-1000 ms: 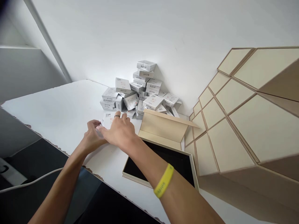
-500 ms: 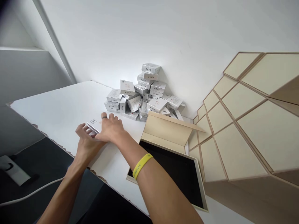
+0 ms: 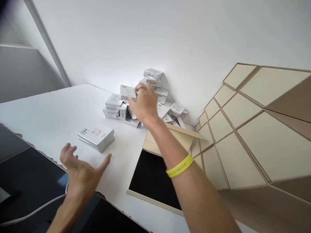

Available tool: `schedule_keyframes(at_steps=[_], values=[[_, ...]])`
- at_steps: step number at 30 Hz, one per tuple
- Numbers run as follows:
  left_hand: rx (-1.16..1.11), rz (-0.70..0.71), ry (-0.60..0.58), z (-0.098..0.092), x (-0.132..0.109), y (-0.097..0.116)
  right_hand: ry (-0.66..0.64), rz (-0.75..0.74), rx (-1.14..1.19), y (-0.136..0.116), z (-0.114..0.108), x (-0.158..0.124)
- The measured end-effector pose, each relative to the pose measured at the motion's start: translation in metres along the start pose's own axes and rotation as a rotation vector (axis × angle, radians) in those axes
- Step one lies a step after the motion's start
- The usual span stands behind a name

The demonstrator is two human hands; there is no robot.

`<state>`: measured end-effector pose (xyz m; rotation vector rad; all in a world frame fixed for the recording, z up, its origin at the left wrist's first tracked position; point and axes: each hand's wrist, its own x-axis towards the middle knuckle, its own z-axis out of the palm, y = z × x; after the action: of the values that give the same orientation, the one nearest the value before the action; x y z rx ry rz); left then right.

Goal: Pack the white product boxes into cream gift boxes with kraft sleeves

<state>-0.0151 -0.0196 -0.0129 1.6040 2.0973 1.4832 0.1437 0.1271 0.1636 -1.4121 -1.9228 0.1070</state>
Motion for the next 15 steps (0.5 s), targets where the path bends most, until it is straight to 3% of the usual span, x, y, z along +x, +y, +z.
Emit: schedule_keyframes(at_steps=[1,3,6,10,15], values=[[-0.043,0.119,0.059,-0.001,-0.016,0.008,0.078,0.022,-0.066,0.008,-0.006,0.012],[-0.174,0.207,-0.004,0.0,-0.051,0.025,0.127,0.018,-0.307,0.024,-0.016,0.036],[-0.322,0.184,-0.099,0.005,-0.087,0.041,-0.083,-0.036,-0.648,0.045,-0.026,0.071],[-0.249,0.223,-0.054,0.018,-0.096,0.032,-0.262,-0.057,-0.814,0.06,-0.021,0.105],[-0.165,0.39,0.126,0.035,-0.093,0.018,-0.193,-0.093,-0.951,0.065,0.005,0.125]])
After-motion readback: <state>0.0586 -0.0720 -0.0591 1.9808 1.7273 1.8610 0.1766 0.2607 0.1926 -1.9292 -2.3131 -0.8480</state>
